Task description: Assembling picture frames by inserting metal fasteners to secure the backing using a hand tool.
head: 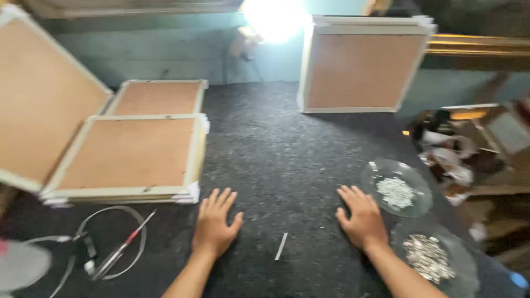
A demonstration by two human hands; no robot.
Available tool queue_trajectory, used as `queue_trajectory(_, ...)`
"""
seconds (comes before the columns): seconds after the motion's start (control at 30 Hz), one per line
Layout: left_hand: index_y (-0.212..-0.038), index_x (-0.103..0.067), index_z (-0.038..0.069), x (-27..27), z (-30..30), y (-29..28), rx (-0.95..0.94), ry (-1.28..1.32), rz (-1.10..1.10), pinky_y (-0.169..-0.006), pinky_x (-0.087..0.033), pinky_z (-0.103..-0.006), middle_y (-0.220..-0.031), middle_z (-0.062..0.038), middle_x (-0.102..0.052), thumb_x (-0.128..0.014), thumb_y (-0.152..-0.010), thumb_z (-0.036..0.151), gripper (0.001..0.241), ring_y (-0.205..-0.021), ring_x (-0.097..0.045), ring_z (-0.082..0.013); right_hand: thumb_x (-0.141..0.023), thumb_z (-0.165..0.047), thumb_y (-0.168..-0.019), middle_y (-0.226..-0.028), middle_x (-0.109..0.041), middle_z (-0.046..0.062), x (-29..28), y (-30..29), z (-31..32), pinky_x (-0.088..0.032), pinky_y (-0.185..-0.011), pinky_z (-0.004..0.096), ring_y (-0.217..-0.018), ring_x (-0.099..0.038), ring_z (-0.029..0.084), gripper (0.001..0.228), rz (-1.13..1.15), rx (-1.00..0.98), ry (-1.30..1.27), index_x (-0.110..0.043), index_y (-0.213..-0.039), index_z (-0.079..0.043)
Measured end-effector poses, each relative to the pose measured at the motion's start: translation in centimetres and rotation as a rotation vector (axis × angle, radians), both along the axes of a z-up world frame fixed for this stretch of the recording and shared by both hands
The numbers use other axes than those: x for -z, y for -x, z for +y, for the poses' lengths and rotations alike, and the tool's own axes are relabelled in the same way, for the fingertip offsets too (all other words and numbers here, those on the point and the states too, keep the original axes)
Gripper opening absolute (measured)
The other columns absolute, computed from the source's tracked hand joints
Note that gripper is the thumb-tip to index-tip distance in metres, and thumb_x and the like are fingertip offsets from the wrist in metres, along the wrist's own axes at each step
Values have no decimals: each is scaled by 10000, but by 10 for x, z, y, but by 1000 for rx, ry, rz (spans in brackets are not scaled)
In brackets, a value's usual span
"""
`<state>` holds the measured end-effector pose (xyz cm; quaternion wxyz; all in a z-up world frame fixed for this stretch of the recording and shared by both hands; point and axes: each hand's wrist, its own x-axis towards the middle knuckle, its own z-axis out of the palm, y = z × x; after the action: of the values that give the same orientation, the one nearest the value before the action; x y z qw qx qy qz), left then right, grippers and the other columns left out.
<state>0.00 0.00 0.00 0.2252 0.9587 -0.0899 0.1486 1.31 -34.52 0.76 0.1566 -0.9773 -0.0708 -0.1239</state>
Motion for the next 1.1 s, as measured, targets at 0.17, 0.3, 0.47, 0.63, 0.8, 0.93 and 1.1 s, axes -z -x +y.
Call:
queue_trajectory(0.17, -1216, -500, 148, -14, 2, 10, -16, 25, 3, -1000, -223, -445, -1302, -31, -450, -520, -758, 338, 496, -1237, -329, -272, -492, -311, -716, -1307, -467, -68, 7, -1, 2, -234, -1059, 401, -1278, -353, 139, 513, 40, 30, 45, -497, -1222, -228)
queue_trajectory(0.3, -1204, -512, 136, -17, 0, 10, 5, 63, 8, -1005, -213, -454, -1305, -24, -446, -525, -763, 328, 481, -1245, -321, -267, -469, -307, -738, -1312, -467, -55, -6, 3, 8, -219, -1072, 389, -1289, -345, 133, 496, 89, 73, 25, -502, -1225, -215)
queue_trajectory(0.47, -1220, -487, 162, -13, -2, 8, -20, 9, 10, -1003, -208, -453, -1316, -6, -430, -504, -760, 339, 493, -1250, -307, -254, -499, -292, -718, -1301, -477, -58, 8, -2, 3, -238, -1061, 406, -1272, -367, 145, 496, -4, 52, 30, -508, -1209, -221)
queue_trajectory(0.63, -1140, -553, 197, 4, -17, -9, -71, 33, -29, -985, -206, -505, -1284, -9, -460, -532, -748, 325, 413, -1243, -314, -276, -526, -295, -706, -1301, -468, -67, 12, -2, 0, -242, -1049, 403, -1270, -358, 144, 509, -19, 68, 28, -497, -1209, -227)
queue_trajectory(0.8, -1039, -578, 218, -22, -69, -63, 124, -39, -67, -963, -185, -598, -1151, -11, -516, -581, -731, 303, 319, -1195, -346, -288, -543, -291, -687, -1296, -462, -85, 13, -4, -2, -225, -1035, 407, -1253, -352, 125, 528, -55, 24, 21, -483, -1210, -244)
queue_trajectory(0.93, -1052, -570, 196, -53, -120, -143, 266, -103, -173, -946, -195, -616, -1162, -26, -517, -583, -714, 288, 350, -1191, -350, -309, -566, -275, -653, -1255, -507, -92, 38, -13, -12, -286, -992, 402, -1215, -401, 120, 540, -228, 22, 18, -513, -1190, -249)
queue_trajectory(1.1, -1149, -475, 131, -108, -187, -243, 337, -303, -337, -990, -188, -570, -1224, -49, -464, -592, -690, 302, 505, -1243, -313, -284, -258, -486, -746, -1400, -251, -211, 153, -52, -50, -168, -981, 332, -1260, -248, 33, 601, -616, 116, 538, -294, -1329, -349)
